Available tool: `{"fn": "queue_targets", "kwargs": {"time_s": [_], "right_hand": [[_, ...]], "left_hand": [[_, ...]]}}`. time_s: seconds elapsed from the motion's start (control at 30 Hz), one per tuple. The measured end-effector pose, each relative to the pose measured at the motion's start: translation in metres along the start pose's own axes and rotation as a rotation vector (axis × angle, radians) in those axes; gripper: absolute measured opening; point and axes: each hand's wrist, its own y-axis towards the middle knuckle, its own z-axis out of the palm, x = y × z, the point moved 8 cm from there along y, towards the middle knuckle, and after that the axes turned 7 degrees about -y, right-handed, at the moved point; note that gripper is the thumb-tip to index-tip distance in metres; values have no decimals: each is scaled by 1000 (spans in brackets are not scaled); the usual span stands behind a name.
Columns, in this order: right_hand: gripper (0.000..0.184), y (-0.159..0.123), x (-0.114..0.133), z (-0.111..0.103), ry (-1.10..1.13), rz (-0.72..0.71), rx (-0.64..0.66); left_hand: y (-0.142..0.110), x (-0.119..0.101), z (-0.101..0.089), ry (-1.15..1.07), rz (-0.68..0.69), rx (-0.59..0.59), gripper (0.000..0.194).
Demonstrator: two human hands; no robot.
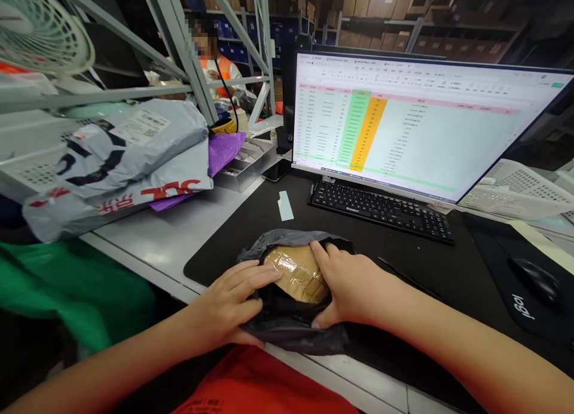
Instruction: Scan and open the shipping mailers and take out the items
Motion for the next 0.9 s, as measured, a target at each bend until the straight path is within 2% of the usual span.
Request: {"fn": "queue_targets", "kwargs": {"time_s": [0.03,0.1,0.23,0.27,0.33,0.4,0.47,0.5,0.53,0.6,0.67,0.77,0.9], "right_hand": [[151,-1,-2,7,16,12,-6],[161,-4,-5,18,83,47,-99],[150,-18,-11,41,405,55,-362],[147,-21,-16,45,508,42,-391],[139,-23,-21,48,743,-44,-344],[110,-23,-21,34,886,-112,-293],[78,-21,-17,6,760,-78,-361],[72,-20,-11,-10,612,-44,-412],[72,-17,-1,-23,443,-19,-444],[84,-4,25,-36,172,-24,-417],[89,11,40,-36,85,-28,-344],[91,23,26,-41,299,-25,-324],[98,9,-18,-60,804,-161,-392]], "left_hand": [[-8,5,-1,5,-53,-53,47],[-23,17,-2,12,-165,-135,47],[-40,36,8,-47,-317,-171,48],[-42,41,12,-82,-355,-163,53],[-44,46,24,-149,-393,-105,66],[-42,46,34,-179,-398,-26,82],[-39,47,37,-167,-430,15,95],[-37,48,36,-155,-456,22,96],[-35,48,35,-144,-476,28,94],[-31,47,34,-127,-491,45,88],[-30,48,33,-125,-497,48,78],[-32,54,22,-133,-531,-21,59],[-17,55,-20,22,-456,-161,20]]}}
